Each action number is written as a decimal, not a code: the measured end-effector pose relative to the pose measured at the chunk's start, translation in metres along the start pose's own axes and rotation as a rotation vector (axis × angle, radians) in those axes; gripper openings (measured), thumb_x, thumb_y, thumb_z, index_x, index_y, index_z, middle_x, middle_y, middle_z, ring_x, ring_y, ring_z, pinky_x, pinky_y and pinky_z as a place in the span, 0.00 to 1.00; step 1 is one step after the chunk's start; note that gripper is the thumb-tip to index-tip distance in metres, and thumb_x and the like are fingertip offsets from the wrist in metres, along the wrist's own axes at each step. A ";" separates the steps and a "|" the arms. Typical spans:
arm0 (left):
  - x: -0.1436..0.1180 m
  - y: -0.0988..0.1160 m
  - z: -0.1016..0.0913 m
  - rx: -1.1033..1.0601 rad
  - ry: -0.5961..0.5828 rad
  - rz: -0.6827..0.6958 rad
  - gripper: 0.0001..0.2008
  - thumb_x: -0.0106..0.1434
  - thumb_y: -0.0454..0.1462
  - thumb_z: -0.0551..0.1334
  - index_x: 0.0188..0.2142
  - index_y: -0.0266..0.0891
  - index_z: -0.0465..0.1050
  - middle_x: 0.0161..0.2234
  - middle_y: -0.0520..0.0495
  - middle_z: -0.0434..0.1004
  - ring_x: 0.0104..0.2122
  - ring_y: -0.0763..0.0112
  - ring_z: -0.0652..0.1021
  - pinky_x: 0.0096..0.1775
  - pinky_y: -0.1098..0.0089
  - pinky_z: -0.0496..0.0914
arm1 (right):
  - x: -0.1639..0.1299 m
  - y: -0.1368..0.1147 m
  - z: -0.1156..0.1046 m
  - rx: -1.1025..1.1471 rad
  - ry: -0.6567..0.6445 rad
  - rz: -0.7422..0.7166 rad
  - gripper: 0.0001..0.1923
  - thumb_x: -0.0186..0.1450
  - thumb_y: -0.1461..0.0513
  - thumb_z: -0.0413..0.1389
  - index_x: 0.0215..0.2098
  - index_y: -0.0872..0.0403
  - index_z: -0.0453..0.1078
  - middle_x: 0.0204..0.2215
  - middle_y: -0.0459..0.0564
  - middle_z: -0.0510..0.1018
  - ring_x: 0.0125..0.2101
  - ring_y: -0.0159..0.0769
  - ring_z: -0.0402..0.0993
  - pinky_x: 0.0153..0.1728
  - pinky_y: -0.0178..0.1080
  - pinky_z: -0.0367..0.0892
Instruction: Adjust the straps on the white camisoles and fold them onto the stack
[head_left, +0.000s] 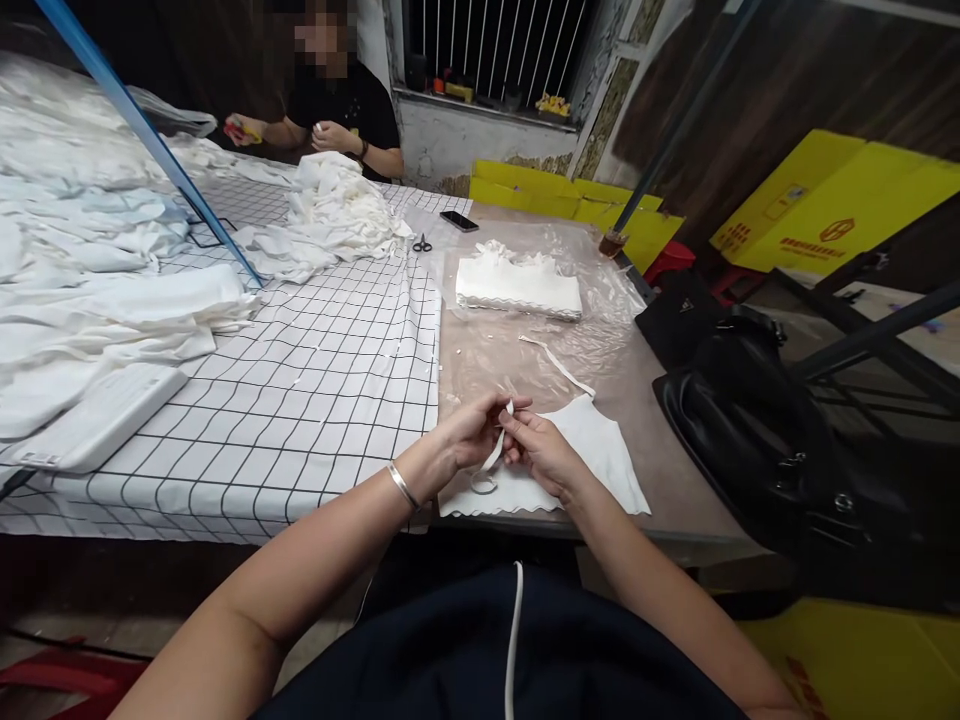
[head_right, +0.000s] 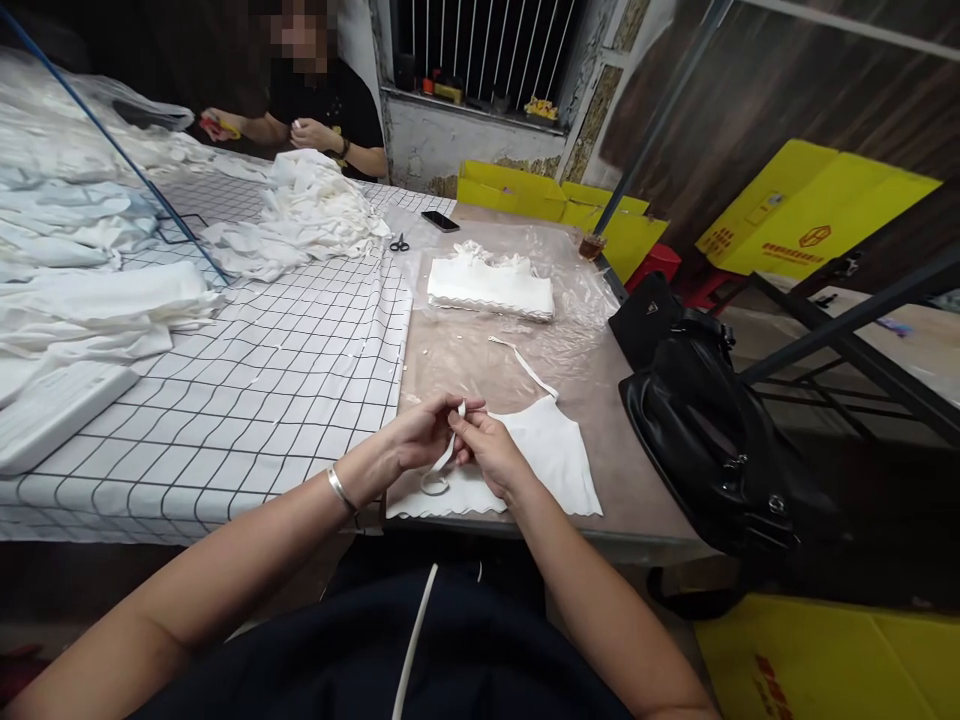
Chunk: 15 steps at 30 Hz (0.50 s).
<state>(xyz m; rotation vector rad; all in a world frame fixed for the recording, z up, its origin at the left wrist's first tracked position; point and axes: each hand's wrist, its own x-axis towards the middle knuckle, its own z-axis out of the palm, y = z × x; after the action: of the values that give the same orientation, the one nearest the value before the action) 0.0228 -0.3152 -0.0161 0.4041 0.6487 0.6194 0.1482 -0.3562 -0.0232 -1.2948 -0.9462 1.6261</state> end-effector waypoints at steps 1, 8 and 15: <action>0.000 0.001 0.000 0.000 0.013 0.002 0.13 0.63 0.34 0.54 0.40 0.33 0.77 0.27 0.46 0.76 0.18 0.73 0.71 0.23 0.70 0.70 | 0.001 -0.001 0.000 -0.030 -0.003 -0.026 0.24 0.47 0.46 0.68 0.26 0.55 0.69 0.18 0.40 0.68 0.18 0.24 0.59 0.24 0.33 0.59; 0.001 0.013 -0.010 -0.142 0.159 0.043 0.09 0.62 0.32 0.55 0.36 0.31 0.73 0.38 0.38 0.79 0.35 0.64 0.80 0.38 0.63 0.76 | -0.027 -0.015 -0.013 -0.099 -0.243 -0.031 0.18 0.55 0.48 0.65 0.28 0.55 0.75 0.32 0.50 0.79 0.38 0.34 0.71 0.43 0.38 0.63; 0.012 0.021 -0.016 -0.204 0.221 0.054 0.12 0.64 0.29 0.52 0.44 0.28 0.70 0.35 0.35 0.79 0.36 0.61 0.81 0.39 0.62 0.78 | -0.058 -0.029 -0.039 -0.269 -0.419 0.195 0.17 0.57 0.51 0.64 0.30 0.58 0.77 0.29 0.53 0.80 0.33 0.35 0.75 0.39 0.38 0.66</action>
<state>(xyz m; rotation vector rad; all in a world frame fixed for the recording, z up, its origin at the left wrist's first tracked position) 0.0114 -0.2888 -0.0218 0.1638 0.7790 0.7807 0.1979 -0.3965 0.0169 -1.2767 -1.3631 2.0249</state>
